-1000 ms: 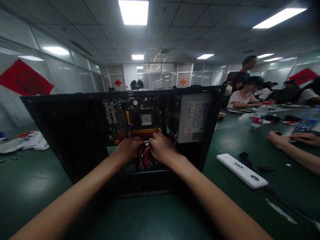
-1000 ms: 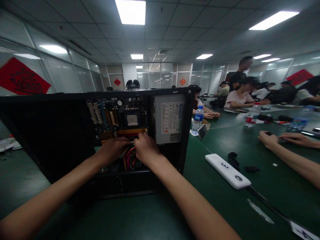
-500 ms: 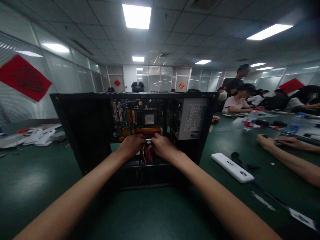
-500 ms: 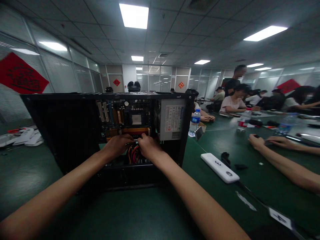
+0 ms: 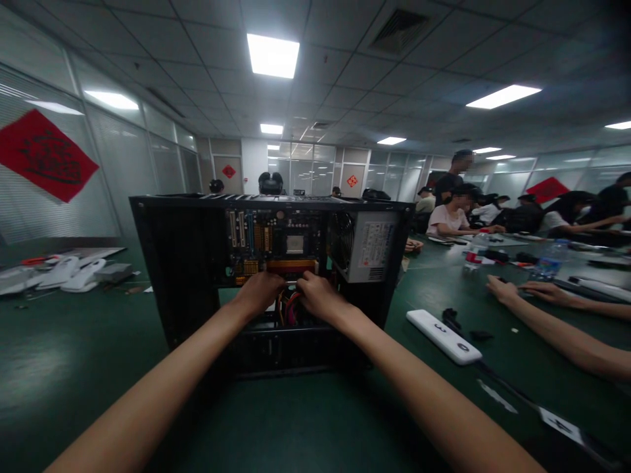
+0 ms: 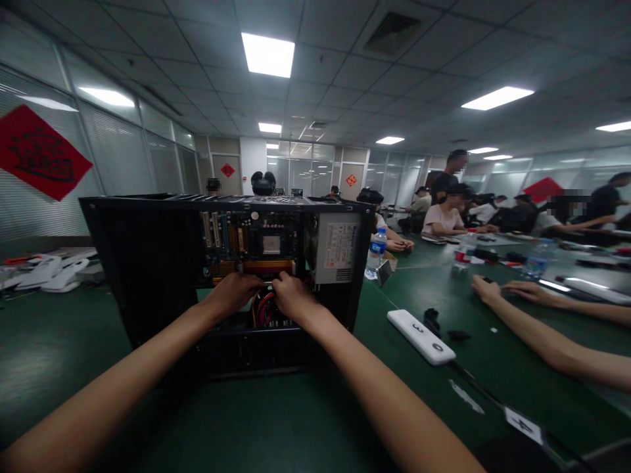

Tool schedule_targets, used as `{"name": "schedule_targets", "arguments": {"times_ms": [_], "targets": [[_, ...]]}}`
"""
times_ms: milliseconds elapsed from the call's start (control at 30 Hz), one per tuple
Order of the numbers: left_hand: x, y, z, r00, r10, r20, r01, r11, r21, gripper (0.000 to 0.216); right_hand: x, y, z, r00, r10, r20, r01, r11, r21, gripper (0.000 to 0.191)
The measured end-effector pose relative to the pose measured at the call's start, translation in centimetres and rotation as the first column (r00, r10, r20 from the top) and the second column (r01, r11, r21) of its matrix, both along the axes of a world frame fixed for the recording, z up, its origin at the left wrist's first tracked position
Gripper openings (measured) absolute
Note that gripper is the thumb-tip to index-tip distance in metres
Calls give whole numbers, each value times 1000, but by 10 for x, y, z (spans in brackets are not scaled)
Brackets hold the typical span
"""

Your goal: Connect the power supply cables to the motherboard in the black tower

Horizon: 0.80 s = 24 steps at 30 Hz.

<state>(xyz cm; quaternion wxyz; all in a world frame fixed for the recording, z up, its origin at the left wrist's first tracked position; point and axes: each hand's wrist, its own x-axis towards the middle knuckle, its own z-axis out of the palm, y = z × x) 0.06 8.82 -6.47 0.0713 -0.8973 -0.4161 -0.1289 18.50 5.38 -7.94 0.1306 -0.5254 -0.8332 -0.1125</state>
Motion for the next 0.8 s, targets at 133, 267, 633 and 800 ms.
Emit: {"name": "schedule_targets", "arguments": {"times_ms": [133,267,633,800], "targets": [[0,-2,2,1000,27,-11,-27,1000,12,34,0,-1,-1,1000,15,-11,-14,1000,14,17],[2,-4,3,999,41,-27,-41,999,22,34,-1,0,-1,1000,23,-6,-23,999,31,17],[4,6,-5,996,69,-53,-64,994,91,26,-1,14,5,983,107,150,-118,991,66,20],[6,5,-3,993,102,-65,-96,991,88,28,-9,20,5,974,91,210,-107,992,63,23]]}}
